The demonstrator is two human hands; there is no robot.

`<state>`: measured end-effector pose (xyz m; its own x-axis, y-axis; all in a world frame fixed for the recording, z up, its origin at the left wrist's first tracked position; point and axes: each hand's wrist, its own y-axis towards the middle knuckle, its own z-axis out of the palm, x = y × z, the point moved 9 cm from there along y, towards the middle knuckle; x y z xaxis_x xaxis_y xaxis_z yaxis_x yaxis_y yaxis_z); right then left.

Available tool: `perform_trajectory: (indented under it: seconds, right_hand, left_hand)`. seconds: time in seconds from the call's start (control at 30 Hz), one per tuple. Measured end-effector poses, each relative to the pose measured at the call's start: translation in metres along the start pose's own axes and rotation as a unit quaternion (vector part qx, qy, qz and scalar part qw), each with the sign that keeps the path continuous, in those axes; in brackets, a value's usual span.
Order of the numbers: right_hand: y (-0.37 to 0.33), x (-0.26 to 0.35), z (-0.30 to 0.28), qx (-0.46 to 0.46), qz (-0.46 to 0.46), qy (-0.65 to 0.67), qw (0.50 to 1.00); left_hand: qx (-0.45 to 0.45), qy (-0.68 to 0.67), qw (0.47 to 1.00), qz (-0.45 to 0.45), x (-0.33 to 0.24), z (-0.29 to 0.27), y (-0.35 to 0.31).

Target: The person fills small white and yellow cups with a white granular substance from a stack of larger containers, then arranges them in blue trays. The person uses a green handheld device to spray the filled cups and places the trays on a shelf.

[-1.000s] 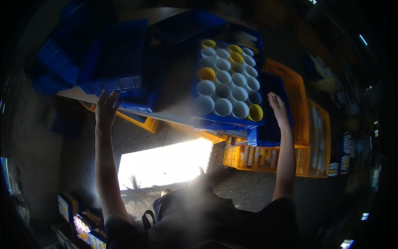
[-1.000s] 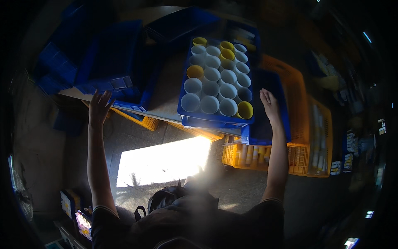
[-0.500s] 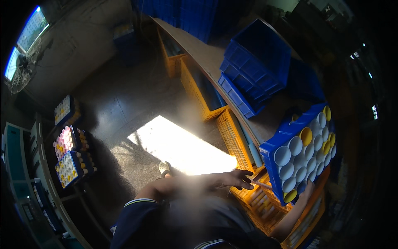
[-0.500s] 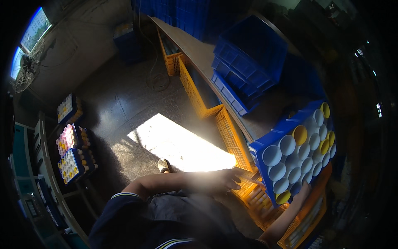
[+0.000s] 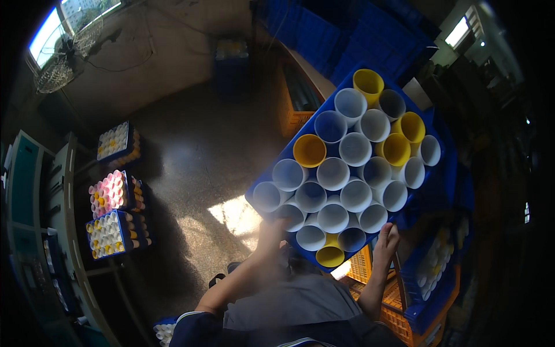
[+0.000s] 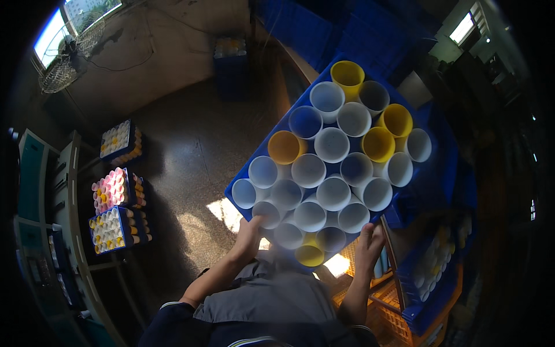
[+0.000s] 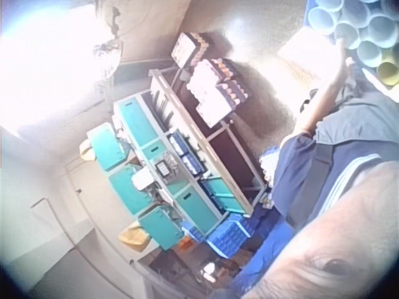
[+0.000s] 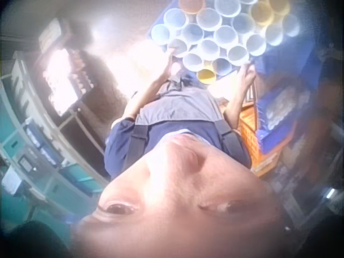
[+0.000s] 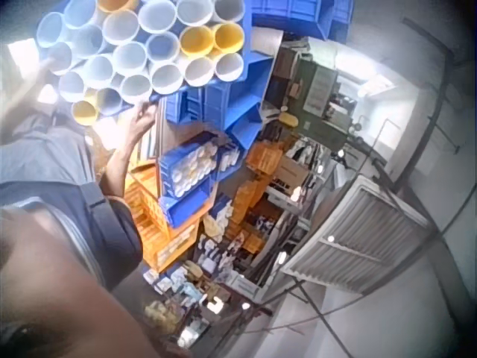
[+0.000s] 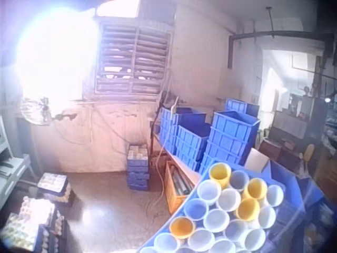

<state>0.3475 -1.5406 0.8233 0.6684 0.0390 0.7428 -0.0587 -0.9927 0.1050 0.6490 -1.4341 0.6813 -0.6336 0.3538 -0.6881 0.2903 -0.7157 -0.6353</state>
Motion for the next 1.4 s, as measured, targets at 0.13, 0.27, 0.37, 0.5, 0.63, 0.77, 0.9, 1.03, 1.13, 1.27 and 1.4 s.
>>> perform_trajectory:
  seconds: [0.13,0.27,0.37,0.5,0.63,0.77,0.9,1.03,1.13,1.27,1.4]
  right_hand:
    - [0.146,0.079,0.138,0.059,-0.203,0.107,0.971]
    - [0.344,0.178,0.261,0.062,-0.367,0.028,0.928]
    - [0.523,0.280,0.350,-0.040,-0.446,-0.050,0.893]
    - [0.726,0.402,0.412,-0.250,-0.429,-0.269,0.825]
    - [0.878,0.447,0.468,-0.153,-0.268,-0.248,0.918]
    - [0.955,0.444,0.497,-0.123,-0.188,-0.229,0.947]
    - [0.922,0.473,0.456,-0.242,-0.286,-0.041,0.926]
    - [0.726,0.502,0.462,0.041,-0.436,0.235,0.868]
    - [0.446,0.453,0.546,0.601,-0.351,0.238,0.677]
    - [0.126,0.306,0.522,0.665,-0.593,0.014,0.453]
    - [0.033,0.228,0.496,0.661,-0.583,-0.159,0.444]
  left_hand:
    - [-0.126,-0.132,0.974,0.135,-0.055,-0.113,0.062]
    - [-0.408,-0.137,0.894,0.125,-0.075,-0.224,0.102]
    - [-0.579,-0.099,0.805,0.081,-0.085,-0.262,0.105]
    - [-0.714,-0.026,0.698,-0.042,-0.092,-0.271,0.071]
    - [-0.770,-0.046,0.630,-0.092,-0.081,-0.254,0.042]
    - [-0.775,-0.097,0.611,-0.128,-0.032,-0.242,0.047]
    - [-0.773,-0.096,0.595,-0.195,0.031,-0.261,0.075]
    - [-0.789,-0.240,0.561,-0.068,0.058,-0.282,0.103]
    - [-0.771,-0.068,0.633,-0.019,0.010,-0.289,0.119]
    - [-0.726,0.274,0.627,-0.074,-0.055,-0.276,0.123]
    - [-0.633,0.248,0.732,-0.042,-0.040,-0.279,0.113]
